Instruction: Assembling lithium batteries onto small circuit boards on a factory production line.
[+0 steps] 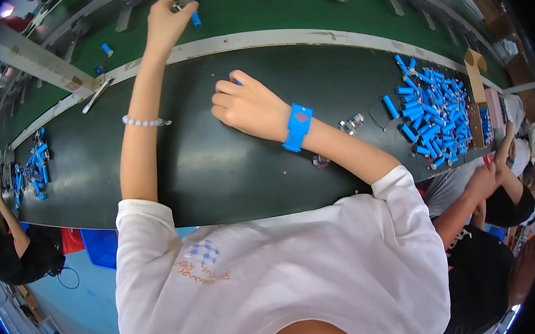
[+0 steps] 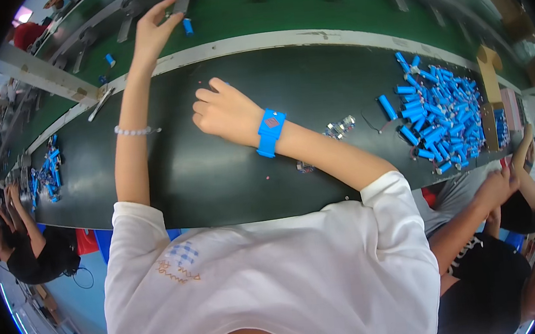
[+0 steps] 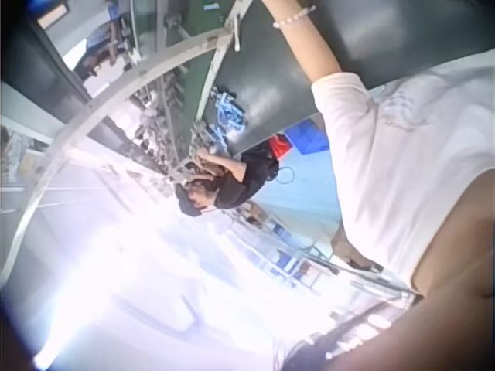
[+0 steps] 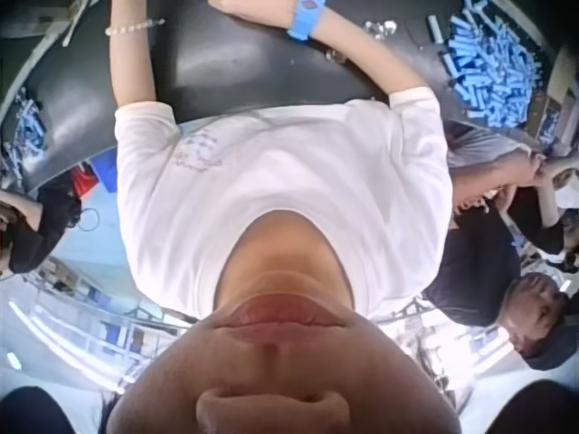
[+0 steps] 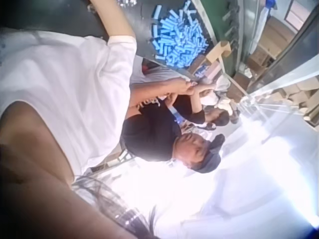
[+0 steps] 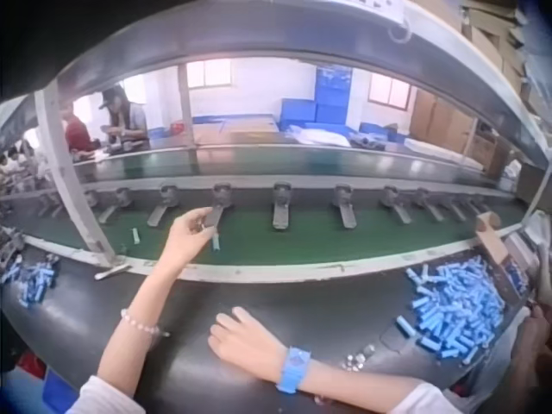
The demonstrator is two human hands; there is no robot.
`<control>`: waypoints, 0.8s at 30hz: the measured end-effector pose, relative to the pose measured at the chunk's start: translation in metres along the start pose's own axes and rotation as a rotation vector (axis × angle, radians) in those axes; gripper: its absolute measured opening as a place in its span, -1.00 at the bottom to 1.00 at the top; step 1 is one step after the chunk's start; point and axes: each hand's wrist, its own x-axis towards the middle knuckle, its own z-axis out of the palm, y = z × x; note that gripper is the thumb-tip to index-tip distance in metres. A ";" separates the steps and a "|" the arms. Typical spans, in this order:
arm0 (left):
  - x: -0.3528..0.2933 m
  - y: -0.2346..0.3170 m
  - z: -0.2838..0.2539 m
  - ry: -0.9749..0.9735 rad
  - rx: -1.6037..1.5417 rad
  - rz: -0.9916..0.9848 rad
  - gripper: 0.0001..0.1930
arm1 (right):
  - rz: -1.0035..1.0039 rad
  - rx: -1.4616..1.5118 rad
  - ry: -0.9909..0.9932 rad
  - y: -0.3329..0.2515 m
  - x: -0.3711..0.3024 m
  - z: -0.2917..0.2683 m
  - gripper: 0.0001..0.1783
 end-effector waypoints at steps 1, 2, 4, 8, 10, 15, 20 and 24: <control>0.002 0.022 -0.007 -0.107 -0.079 -0.084 -0.54 | 0.006 -0.032 0.048 0.003 0.000 0.005 -0.98; 0.002 0.037 -0.009 -0.103 -0.219 -0.055 -0.64 | 0.005 -0.062 0.098 0.006 0.001 0.008 -0.98; -0.011 0.122 -0.012 -0.100 -0.238 -0.075 -0.73 | 0.104 0.173 0.135 0.023 0.000 0.008 -0.95; -0.035 0.175 -0.012 -0.254 -0.245 0.234 -0.76 | 0.458 0.876 0.277 0.084 -0.014 0.004 -0.86; -0.055 0.196 -0.007 -0.485 -0.266 0.275 -0.80 | 0.546 1.065 0.419 0.103 -0.023 -0.003 -0.83; -0.125 0.195 0.047 -0.855 -0.027 0.305 -0.84 | 0.677 0.993 0.700 0.120 -0.019 -0.023 -0.83; -0.154 0.186 0.074 -0.971 0.076 0.258 -0.76 | 0.763 1.208 0.670 0.119 -0.026 -0.052 -0.92; -0.136 0.186 0.067 -0.945 -0.053 0.131 -0.82 | 0.732 1.206 0.674 0.114 -0.025 -0.070 -0.92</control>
